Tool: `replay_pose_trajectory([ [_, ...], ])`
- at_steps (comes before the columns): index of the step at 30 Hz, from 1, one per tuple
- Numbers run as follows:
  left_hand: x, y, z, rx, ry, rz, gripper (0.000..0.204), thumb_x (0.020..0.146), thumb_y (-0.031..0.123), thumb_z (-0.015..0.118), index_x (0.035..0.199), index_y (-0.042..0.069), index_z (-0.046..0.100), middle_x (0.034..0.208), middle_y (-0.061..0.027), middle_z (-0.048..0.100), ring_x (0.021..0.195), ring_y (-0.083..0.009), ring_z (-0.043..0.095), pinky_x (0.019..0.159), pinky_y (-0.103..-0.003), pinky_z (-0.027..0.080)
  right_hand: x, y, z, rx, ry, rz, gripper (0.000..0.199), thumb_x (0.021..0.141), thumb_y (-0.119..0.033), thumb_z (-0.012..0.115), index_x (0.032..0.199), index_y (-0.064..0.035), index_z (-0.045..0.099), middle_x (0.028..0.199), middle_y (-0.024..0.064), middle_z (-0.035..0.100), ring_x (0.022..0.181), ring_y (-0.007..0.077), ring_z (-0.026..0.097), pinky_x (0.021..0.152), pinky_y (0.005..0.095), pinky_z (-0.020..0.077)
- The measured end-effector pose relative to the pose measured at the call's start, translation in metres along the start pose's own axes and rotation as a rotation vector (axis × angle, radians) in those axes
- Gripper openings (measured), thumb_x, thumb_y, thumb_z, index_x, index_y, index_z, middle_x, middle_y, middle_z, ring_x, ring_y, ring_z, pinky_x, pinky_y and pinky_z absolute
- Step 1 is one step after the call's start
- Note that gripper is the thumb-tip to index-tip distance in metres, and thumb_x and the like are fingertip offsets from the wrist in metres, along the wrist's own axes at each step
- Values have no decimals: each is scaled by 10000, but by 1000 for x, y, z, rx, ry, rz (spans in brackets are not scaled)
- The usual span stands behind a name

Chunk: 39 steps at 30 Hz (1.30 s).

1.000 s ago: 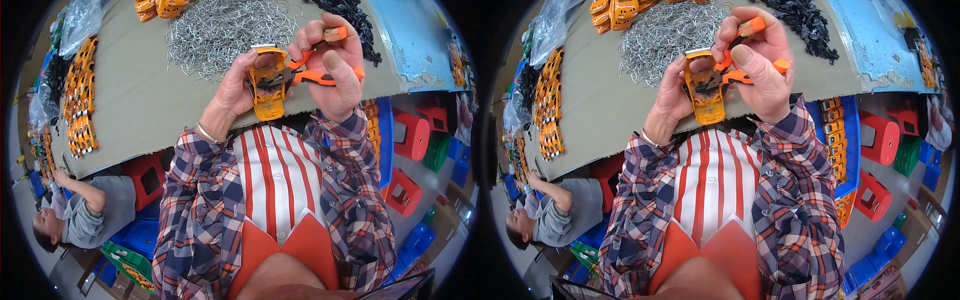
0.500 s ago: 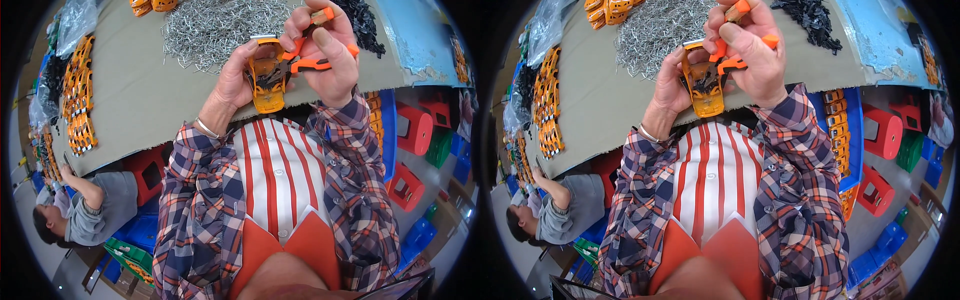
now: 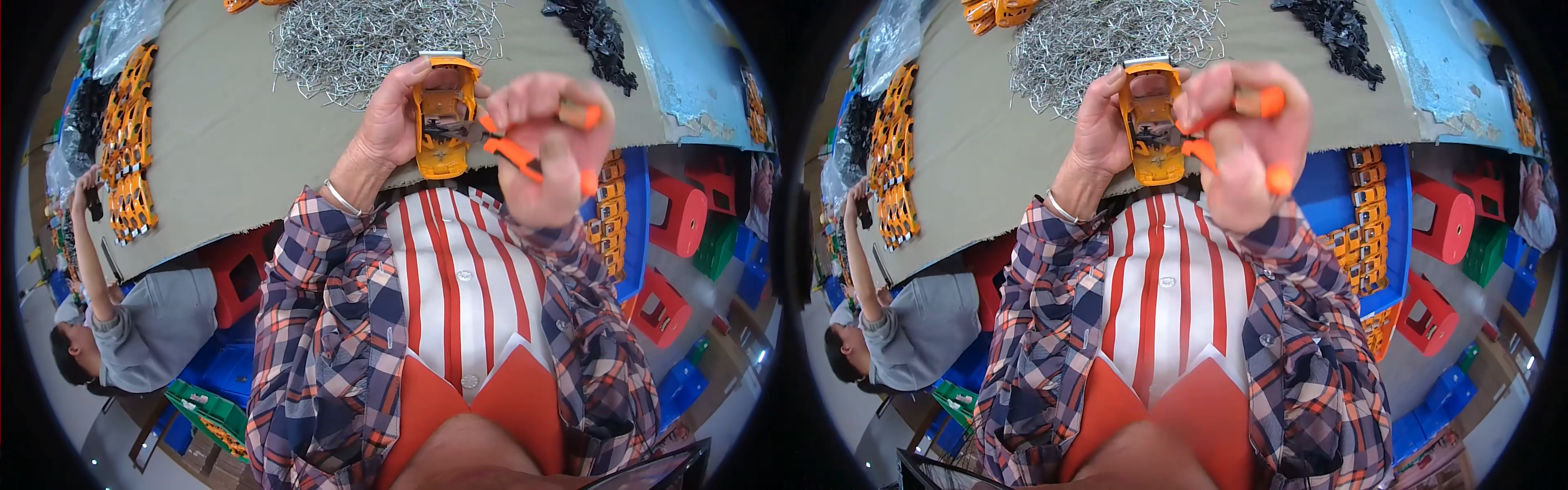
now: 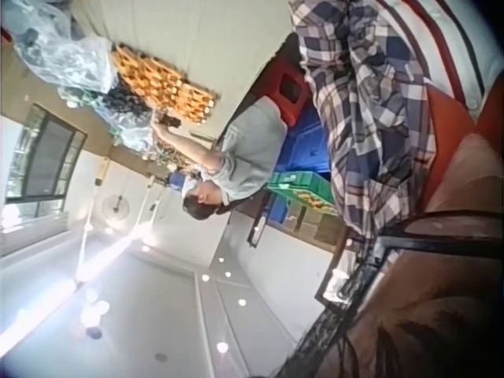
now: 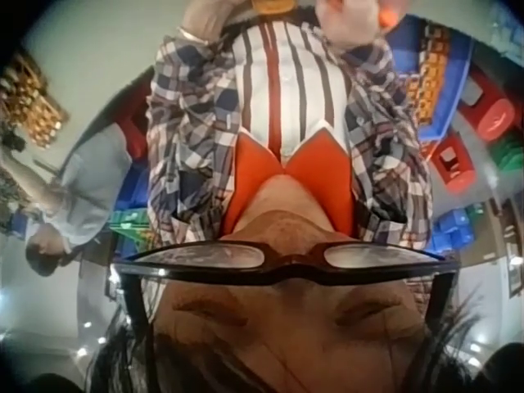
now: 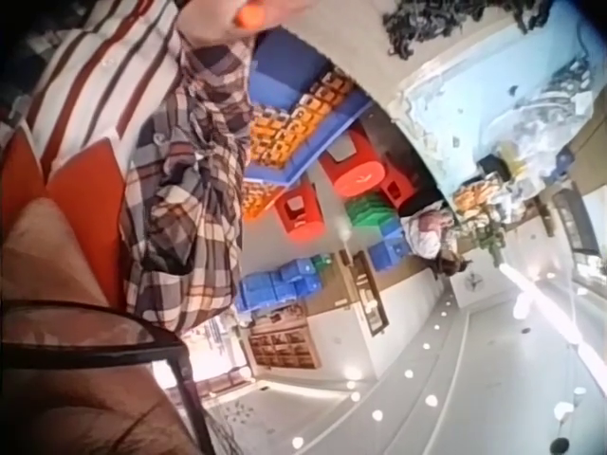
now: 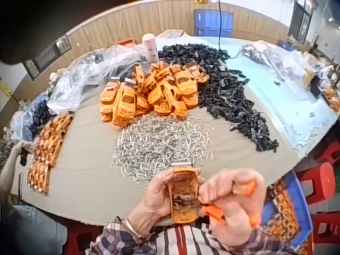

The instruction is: Assembling plastic toy cars by attaching chassis components using pliers.

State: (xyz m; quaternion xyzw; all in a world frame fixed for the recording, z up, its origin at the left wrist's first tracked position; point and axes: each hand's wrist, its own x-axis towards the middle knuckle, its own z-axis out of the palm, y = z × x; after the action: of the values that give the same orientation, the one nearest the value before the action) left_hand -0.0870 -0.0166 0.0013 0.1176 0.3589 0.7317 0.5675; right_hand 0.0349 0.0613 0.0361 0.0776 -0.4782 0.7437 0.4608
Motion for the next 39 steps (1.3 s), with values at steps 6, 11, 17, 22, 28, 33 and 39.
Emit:
replay_pose_trajectory([
  [6,-5,-5,-4,59,56,15,512,887,460,446,1098,6,550,958,-113,614,861,-195,604,728,-346,512,-15,-5,19,-90,-109,-141,489,789,-126,563,1234,-79,365,962,84,408,835,208,401,755,372,366],
  [11,-22,-11,3,322,226,80,430,886,416,479,1034,20,551,899,-104,616,769,-184,608,670,-337,502,13,-32,18,147,25,108,712,701,-201,687,1298,-74,320,1011,80,419,892,208,416,805,396,375],
  [17,-70,72,-40,-137,376,538,315,876,344,502,975,45,518,863,-103,596,757,-232,594,680,-350,502,45,-49,-26,-298,-123,-3,610,722,-106,647,1267,-36,383,1024,75,439,903,177,420,817,331,374],
  [22,-108,127,-154,-28,774,888,294,848,244,566,1014,3,537,945,-96,578,945,-237,549,859,-348,436,49,-31,-51,-908,-150,96,517,767,35,531,1264,8,396,1071,71,451,965,140,423,868,271,355],
  [28,-118,128,-149,837,1335,999,320,779,73,620,1070,-28,533,1031,-101,549,995,-240,515,883,-344,410,63,-33,-63,-757,-45,109,506,785,37,507,1275,20,383,1079,66,454,973,134,431,881,263,352],
  [33,-60,159,-78,1620,1002,1007,371,732,35,626,1089,15,527,1032,-126,524,956,-269,521,852,-365,421,67,-43,-83,-583,88,130,489,804,9,482,1280,31,368,1076,76,455,945,140,441,842,274,374],
  [39,74,166,-47,2042,932,924,534,666,256,736,1112,53,524,976,-144,506,906,-305,523,780,-399,441,75,-52,-105,-212,238,106,502,842,-75,505,1300,24,327,1110,121,481,960,188,475,818,332,418],
])
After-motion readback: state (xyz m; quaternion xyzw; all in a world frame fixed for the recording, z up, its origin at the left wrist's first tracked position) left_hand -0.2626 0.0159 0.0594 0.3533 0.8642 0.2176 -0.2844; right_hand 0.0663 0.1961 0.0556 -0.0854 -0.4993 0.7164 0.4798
